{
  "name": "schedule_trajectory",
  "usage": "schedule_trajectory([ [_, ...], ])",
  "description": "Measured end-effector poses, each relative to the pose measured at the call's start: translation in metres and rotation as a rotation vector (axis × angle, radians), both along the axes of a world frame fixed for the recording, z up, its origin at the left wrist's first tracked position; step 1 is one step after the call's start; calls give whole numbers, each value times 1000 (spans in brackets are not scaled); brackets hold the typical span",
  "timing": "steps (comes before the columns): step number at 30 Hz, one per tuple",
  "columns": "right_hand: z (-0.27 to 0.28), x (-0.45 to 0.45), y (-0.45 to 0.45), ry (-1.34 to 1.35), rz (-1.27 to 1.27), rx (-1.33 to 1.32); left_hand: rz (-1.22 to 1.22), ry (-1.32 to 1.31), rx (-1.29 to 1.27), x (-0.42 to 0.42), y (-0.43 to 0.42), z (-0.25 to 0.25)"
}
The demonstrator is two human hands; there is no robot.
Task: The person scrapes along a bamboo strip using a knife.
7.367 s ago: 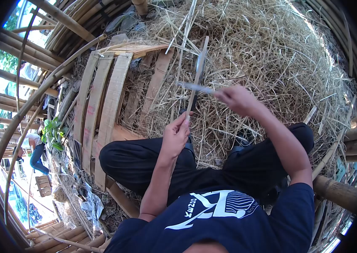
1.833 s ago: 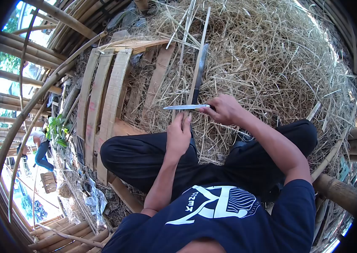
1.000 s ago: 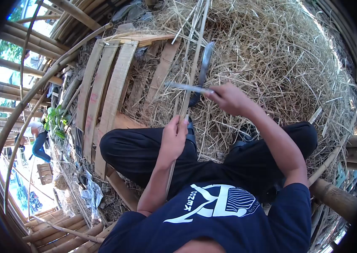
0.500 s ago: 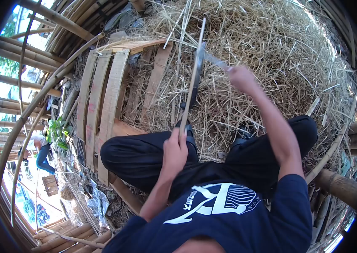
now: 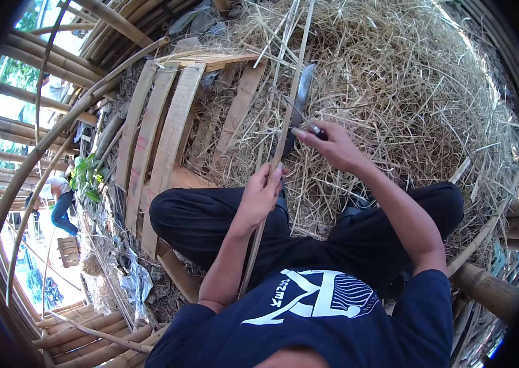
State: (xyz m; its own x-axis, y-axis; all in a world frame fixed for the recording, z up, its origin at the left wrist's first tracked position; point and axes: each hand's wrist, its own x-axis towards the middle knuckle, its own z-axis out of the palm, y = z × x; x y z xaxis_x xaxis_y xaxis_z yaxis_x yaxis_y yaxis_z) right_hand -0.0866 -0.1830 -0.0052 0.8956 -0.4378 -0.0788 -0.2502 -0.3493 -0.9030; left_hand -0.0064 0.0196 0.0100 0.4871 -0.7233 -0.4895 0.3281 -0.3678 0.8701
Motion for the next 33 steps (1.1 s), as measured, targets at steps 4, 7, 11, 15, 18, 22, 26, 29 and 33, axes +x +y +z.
schedule_trajectory([
  [4,1,7,20,88,-42,578,-94,172,-18,-6,-11,0],
  [7,0,12,20,51,-133,815,-119,248,-75,-6,-10,-3],
  [11,13,12,0,13,-233,1054,-125,319,-104,-10,6,3],
  [15,14,15,-21,-64,-321,1044,-282,408,-83,-14,39,1],
  [18,20,14,-31,-62,-391,983,-335,458,-105,-15,57,-1],
  [22,20,13,-40,-78,-468,950,-232,375,-2,-23,60,10],
  [26,21,11,-41,-99,-419,895,-174,383,26,-24,58,5],
  [29,18,13,-42,-122,-439,895,-137,280,41,-27,52,12],
  [33,24,11,-50,-185,-494,915,-17,-203,116,-6,51,53],
])
